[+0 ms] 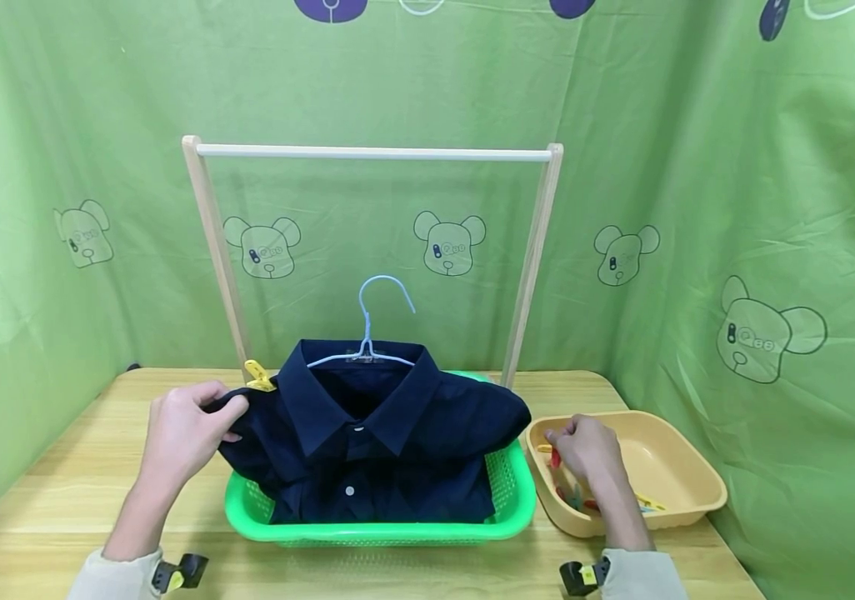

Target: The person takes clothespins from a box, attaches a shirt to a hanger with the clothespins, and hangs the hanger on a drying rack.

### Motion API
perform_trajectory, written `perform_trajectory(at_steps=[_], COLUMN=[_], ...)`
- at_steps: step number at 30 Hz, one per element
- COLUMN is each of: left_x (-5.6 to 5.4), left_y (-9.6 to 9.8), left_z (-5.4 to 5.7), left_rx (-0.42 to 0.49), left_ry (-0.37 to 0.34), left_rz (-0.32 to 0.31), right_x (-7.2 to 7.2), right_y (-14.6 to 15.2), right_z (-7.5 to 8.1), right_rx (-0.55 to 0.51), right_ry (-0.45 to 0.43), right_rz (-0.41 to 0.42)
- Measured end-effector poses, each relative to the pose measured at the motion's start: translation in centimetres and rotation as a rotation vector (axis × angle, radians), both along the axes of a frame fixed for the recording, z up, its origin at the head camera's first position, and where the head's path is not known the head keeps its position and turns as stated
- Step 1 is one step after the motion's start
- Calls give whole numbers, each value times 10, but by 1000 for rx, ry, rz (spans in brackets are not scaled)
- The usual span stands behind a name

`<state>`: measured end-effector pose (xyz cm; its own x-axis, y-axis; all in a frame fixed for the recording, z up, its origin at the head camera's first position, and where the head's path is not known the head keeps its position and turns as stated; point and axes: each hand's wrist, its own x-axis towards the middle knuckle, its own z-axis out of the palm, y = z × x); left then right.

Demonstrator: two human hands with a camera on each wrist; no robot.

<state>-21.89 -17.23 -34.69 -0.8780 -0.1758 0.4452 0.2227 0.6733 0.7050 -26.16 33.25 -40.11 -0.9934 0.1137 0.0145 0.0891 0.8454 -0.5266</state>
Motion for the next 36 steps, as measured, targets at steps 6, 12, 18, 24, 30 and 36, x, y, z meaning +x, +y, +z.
perform_trajectory(at_steps=[6, 12, 18, 24, 30, 36], left_x=[0, 0, 0, 0, 0, 0], left_y=[0, -1, -1, -1, -1, -1], left_z=[0, 0, -1, 0, 0, -1], left_rx=[-8, -14, -10, -10, -7, -11], left_ry=[7, 14, 12, 11, 11, 15], left_rz=[6, 9, 4, 2, 1, 0], right_x=[0, 0, 1, 1, 1, 0], right_y=[0, -1, -1, -2, -2, -2], right_z=[0, 0, 1, 1, 2, 4], right_rx=[-4, -21, -28, -36, -32, -29], right_ry=[11, 6, 13, 13, 18, 21], right_rz=[0, -7, -8, -5, -12, -15])
